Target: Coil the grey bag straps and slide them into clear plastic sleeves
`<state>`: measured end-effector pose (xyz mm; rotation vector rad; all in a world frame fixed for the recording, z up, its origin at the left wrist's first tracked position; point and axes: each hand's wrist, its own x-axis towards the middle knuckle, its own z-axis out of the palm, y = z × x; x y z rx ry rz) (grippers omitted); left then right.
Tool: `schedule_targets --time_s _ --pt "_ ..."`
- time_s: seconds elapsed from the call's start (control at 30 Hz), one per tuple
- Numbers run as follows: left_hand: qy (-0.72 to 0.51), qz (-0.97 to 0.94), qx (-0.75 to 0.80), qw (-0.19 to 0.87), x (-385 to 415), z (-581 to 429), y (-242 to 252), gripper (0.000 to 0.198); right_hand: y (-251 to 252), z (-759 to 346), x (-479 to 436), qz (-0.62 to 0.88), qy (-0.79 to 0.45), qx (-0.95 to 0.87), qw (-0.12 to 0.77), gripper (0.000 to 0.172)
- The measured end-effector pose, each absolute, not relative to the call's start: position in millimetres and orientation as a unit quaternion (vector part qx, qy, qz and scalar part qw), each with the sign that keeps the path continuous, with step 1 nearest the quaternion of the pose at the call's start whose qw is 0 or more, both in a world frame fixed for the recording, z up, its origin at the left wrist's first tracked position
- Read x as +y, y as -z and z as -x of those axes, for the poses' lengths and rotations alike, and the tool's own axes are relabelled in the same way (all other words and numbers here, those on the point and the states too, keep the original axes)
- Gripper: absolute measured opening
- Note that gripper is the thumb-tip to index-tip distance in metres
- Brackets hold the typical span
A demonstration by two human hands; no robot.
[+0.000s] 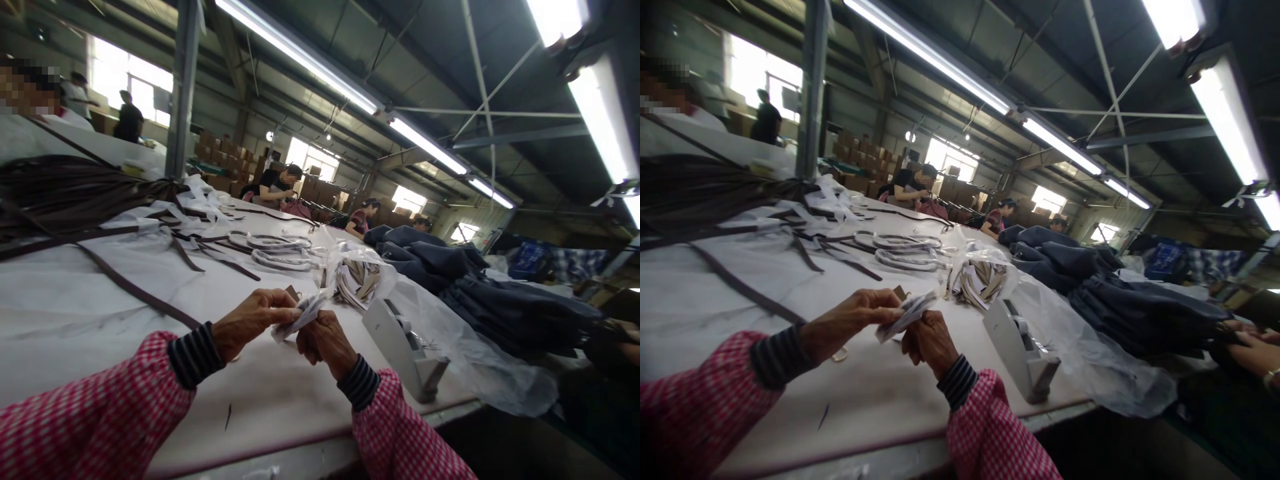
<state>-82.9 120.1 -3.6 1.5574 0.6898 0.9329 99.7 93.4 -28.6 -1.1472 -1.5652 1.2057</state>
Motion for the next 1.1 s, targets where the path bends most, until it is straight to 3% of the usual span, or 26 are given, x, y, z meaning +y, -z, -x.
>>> schedule_targets --time_s 0.1,0.23,0.33,0.47,0.53,0.6,0.7,0.8,0.9,1.1 --pt "-0.391 -0.66 0.29 0.572 113.8 79.5 3.2 0.03 29.6 -102.4 84.1 0.44 -0.493 -0.624 0.417 0.057" --pt "-0.401 -0.654 0.306 0.564 110.2 78.5 2.3 0.031 36.8 -123.1 57.7 0.432 -0.422 -0.634 0.483 0.031" --pt "-0.39 -0.649 0.299 0.581 106.1 76.2 -0.4 0.03 45.6 -143.2 36.1 0.442 -0.241 -0.696 0.512 0.025" --pt "-0.333 -0.673 0.297 0.59 92.4 66.9 -0.1 0.026 52.5 -151.1 9.6 0.361 0.052 -0.833 0.415 0.037" --pt "-0.313 -0.72 0.29 0.547 83.0 61.0 7.2 0.022 55.2 -147.9 -2.6 0.342 0.116 -0.844 0.397 0.033" --pt "-0.313 -0.801 0.275 0.431 72.7 55.4 19.9 0.018 60.9 -144.3 -13.3 0.351 0.146 -0.831 0.406 0.029" --pt "-0.287 -0.898 0.247 0.223 57.2 48.2 44.2 0.014 76.0 -142.7 -24.6 0.38 0.135 -0.817 0.412 0.025" --pt "-0.248 -0.927 0.252 0.128 45.7 42.8 64.8 0.011 90.3 -145.3 -28.8 0.391 0.079 -0.822 0.407 0.019" --pt "-0.256 -0.919 0.276 0.119 42.6 41.0 76.6 0.008 91.6 -148.8 -25.6 0.404 0.015 -0.825 0.395 0.018" --pt "-0.311 -0.886 0.279 0.201 46.5 44.5 82.0 0.005 67.3 -155.4 -5.9 0.45 -0.179 -0.786 0.386 0.017"
